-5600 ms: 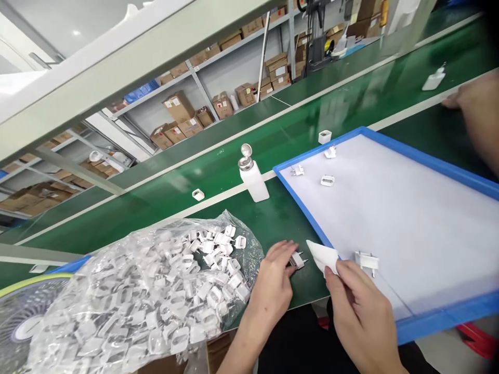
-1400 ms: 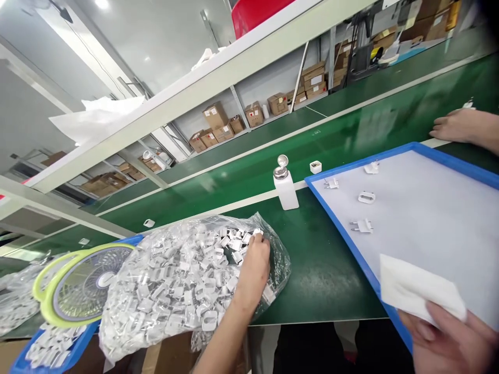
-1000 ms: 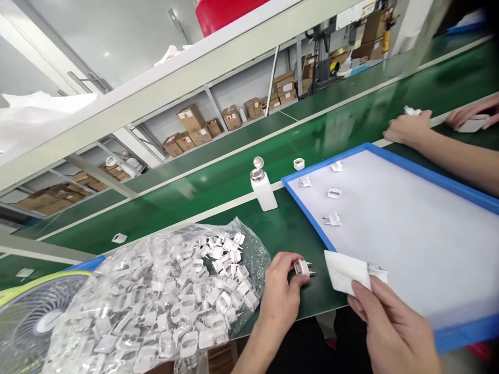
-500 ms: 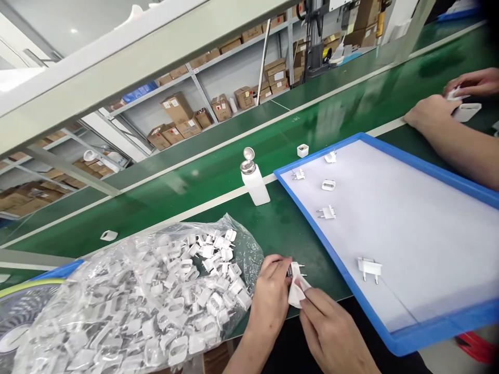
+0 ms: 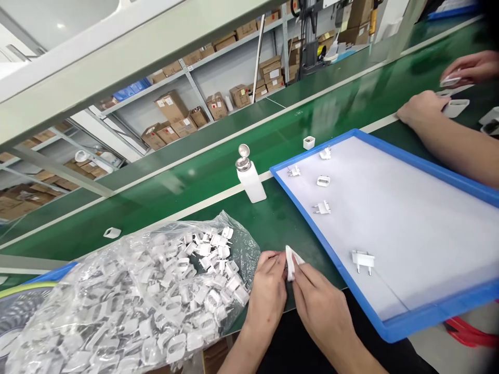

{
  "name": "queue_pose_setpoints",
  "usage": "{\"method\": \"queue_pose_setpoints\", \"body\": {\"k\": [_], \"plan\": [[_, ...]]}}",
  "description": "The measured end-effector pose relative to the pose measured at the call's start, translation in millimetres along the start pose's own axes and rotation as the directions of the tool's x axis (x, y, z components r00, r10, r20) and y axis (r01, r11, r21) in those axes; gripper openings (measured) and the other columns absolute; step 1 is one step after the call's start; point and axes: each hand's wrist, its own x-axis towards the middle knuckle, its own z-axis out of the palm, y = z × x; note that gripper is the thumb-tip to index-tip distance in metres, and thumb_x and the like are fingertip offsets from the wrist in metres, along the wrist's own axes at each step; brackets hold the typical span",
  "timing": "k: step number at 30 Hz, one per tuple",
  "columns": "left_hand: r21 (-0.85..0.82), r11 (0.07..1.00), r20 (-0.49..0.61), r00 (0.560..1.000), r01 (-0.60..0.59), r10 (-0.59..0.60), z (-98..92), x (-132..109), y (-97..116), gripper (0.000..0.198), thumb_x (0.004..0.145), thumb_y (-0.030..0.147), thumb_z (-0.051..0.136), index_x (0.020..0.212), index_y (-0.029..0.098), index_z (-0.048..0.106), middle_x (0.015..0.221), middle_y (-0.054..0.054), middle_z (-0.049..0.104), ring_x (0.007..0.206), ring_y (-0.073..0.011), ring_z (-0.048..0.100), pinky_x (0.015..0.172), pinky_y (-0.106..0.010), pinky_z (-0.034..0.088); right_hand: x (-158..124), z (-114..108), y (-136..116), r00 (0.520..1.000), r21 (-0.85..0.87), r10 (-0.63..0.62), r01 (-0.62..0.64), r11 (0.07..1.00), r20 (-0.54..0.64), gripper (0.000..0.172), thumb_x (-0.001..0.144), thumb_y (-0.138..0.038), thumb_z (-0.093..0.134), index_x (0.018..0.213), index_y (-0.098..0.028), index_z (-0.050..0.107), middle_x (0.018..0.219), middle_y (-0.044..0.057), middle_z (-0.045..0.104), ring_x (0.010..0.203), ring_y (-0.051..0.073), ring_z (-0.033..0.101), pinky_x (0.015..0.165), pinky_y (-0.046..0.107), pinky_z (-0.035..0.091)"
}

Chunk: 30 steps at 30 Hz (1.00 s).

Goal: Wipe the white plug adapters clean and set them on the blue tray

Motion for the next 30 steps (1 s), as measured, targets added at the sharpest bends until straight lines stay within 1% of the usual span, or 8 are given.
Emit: {"method": "queue_pose_setpoints", "body": {"k": [7,10,14,16,18,22,26,30], "plan": [[-0.065,0.997,-0.028,0.999,0.045,-0.047,-0.8,1.4,0.1,0.043,0.088,0.001,0.047,0.118,0.018,0.073,0.101,-0.009,0.076,0.105,-0.0246,0.063,0.090,-0.039,0.058,-4.9,-15.0,-3.8,0.999,0.071,-0.051,0.052,0.996,-0.011,0.034,0.101,-0.011,0.036,0.119,-0.012,0.065,0.090,0.009,0.067,0.074,0.019,0.067,0.065,0.029,0.053],[-0.274,0.948,-0.051,0.981,0.164,-0.185,-7.0,0.2,6.1,0.041,0.080,0.000,0.057,0.110,0.019,0.077,0.101,-0.007,0.077,0.103,-0.0244,0.066,0.092,-0.037,0.055,-3.3,-36.7,-3.7,0.991,0.158,0.076,-0.059,0.986,-0.110,0.029,0.102,-0.014,0.041,0.122,-0.016,0.062,0.091,0.007,0.063,0.080,0.019,0.064,0.072,0.029,0.051],[-0.707,0.601,0.147,0.909,0.372,-0.389,-21.7,-8.1,26.6,0.030,0.073,0.015,0.079,0.102,0.020,0.081,0.101,-0.007,0.078,0.088,-0.0213,0.068,0.080,-0.031,0.054,13.3,-70.9,-5.0,0.906,0.227,0.302,-0.241,0.944,-0.297,0.019,0.102,-0.020,0.050,0.084,-0.021,0.056,0.077,0.002,0.053,0.066,0.015,0.052,0.067,0.027,0.045],[-0.835,0.382,0.229,0.880,0.397,-0.415,-27.8,-12.0,39.0,0.036,0.069,0.025,0.087,0.104,0.020,0.081,0.101,-0.009,0.079,0.085,-0.0202,0.067,0.077,-0.029,0.053,20.7,-81.8,-7.9,0.909,0.342,0.362,-0.280,0.897,-0.205,0.025,0.102,-0.025,0.052,0.077,-0.022,0.053,0.070,0.000,0.048,0.061,0.014,0.048,0.060,0.024,0.043],[-0.889,0.259,0.249,0.874,0.377,-0.418,-30.4,-13.7,50.7,0.041,0.066,0.033,0.092,0.102,0.018,0.082,0.094,-0.009,0.078,0.081,-0.0187,0.064,0.075,-0.028,0.052,25.3,-85.4,-12.2,0.942,0.523,0.334,-0.286,0.803,0.002,0.026,0.103,-0.029,0.050,0.080,-0.022,0.058,0.071,0.000,0.050,0.060,0.014,0.051,0.055,0.022,0.044],[-0.928,0.179,0.223,0.873,0.326,-0.434,-23.4,-13.7,68.8,0.040,0.062,0.041,0.094,0.090,0.015,0.083,0.075,-0.005,0.071,0.072,-0.0155,0.056,0.071,-0.026,0.047,26.0,-78.8,-20.9,0.948,0.703,0.265,-0.309,0.640,0.175,0.025,0.104,-0.032,0.047,0.099,-0.022,0.069,0.079,0.001,0.059,0.064,0.015,0.060,0.059,0.022,0.051],[-0.951,0.099,0.209,0.848,0.292,-0.488,-9.7,-15.4,79.0,0.040,0.060,0.043,0.095,0.087,0.015,0.083,0.071,-0.004,0.068,0.070,-0.0151,0.054,0.070,-0.026,0.045,15.2,-73.3,-26.9,0.941,0.641,0.317,-0.315,0.700,0.117,0.024,0.103,-0.030,0.048,0.112,-0.025,0.070,0.090,0.003,0.064,0.071,0.015,0.065,0.059,0.019,0.053],[-0.958,0.006,0.226,0.769,0.286,-0.598,-5.5,-12.7,85.9,0.040,0.057,0.042,0.096,0.084,0.016,0.083,0.075,-0.005,0.070,0.069,-0.0141,0.057,0.067,-0.024,0.046,0.6,-69.4,-36.7,0.961,0.587,0.272,-0.244,0.772,0.042,0.022,0.102,-0.024,0.049,0.112,-0.025,0.068,0.092,0.004,0.063,0.077,0.016,0.065,0.068,0.019,0.055]]}}
